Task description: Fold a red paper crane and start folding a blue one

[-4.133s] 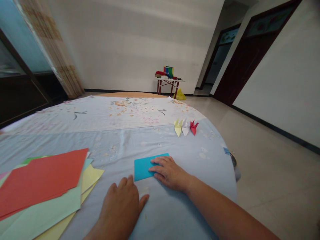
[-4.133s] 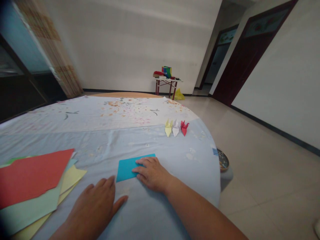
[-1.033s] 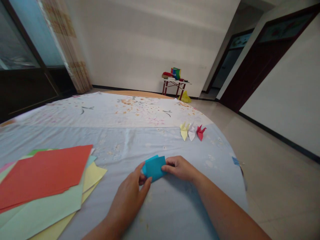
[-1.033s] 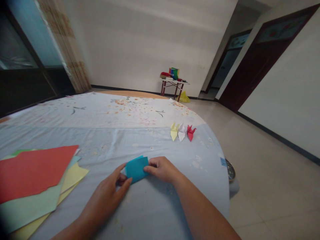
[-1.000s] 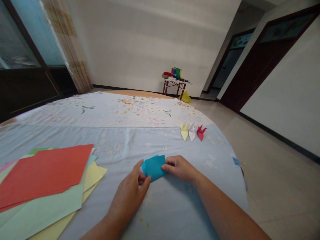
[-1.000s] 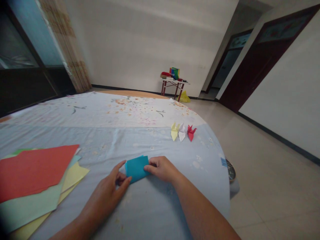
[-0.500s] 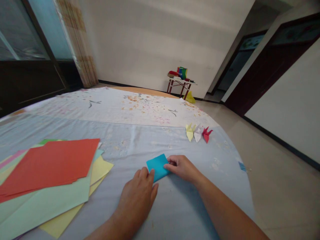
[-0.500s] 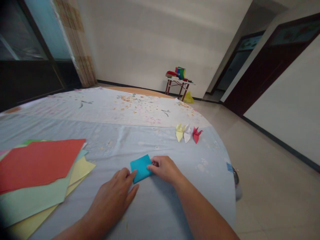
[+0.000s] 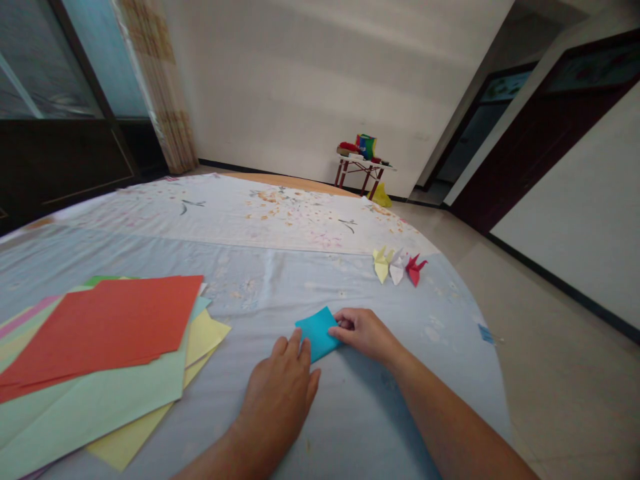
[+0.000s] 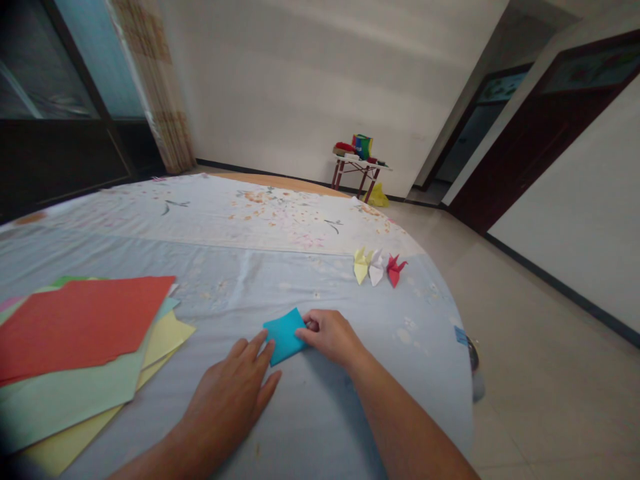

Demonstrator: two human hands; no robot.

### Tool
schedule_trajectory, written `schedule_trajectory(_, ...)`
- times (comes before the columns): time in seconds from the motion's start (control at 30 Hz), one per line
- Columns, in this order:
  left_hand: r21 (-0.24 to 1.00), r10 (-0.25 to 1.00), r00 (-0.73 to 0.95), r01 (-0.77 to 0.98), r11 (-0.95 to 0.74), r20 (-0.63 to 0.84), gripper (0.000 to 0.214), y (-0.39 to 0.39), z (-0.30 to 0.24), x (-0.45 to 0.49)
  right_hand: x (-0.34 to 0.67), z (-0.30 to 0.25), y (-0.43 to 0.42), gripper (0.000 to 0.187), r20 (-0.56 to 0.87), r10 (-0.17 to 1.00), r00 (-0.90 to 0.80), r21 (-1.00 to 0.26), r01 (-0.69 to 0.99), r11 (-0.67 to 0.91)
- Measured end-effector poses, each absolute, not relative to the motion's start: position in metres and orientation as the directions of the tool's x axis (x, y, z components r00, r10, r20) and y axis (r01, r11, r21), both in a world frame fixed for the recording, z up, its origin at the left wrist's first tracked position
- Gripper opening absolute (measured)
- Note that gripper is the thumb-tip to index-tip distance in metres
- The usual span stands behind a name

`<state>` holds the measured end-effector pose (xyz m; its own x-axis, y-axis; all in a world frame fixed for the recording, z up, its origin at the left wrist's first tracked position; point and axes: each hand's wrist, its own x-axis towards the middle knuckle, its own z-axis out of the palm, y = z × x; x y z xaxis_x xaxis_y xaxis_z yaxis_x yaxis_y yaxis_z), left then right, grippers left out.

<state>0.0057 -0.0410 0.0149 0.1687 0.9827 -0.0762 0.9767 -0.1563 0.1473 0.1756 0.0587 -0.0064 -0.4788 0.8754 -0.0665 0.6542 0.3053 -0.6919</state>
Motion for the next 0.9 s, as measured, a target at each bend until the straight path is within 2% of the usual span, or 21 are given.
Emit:
schedule_trajectory(0.43, 0.136, 0.983, 0.177, 0.976, -0.169, -0.047, 0.040, -0.044, 0.013, 0.005, 0.174, -0.005, 0.058, 0.022, -0.094, 0.879, -0.468, -0.711, 0.649, 0.269)
schedule_trajectory(0.6, 0.167, 0.984, 0.177, 0.971, -0.169, -0.034, 0.035, -0.039, 0.015, 0.002, 0.173, -0.003, 0.058, 0.021, -0.104, 0.881, -0.461, -0.701, 0.663, 0.264)
schedule_trajectory(0.77, 0.278, 0.981, 0.187, 0.946, -0.166, -0.050, 0.034, -0.026, 0.020, -0.012, 0.172, -0.002, 0.056, 0.023, -0.064, 0.892, -0.447, -0.630, 0.712, 0.311)
schedule_trajectory(0.9, 0.320, 0.980, 0.197, 0.931, -0.176, -0.034, 0.029, -0.020, 0.018, -0.017, 0.170, 0.000, 0.051, 0.036, 0.020, 0.892, -0.451, -0.532, 0.751, 0.392)
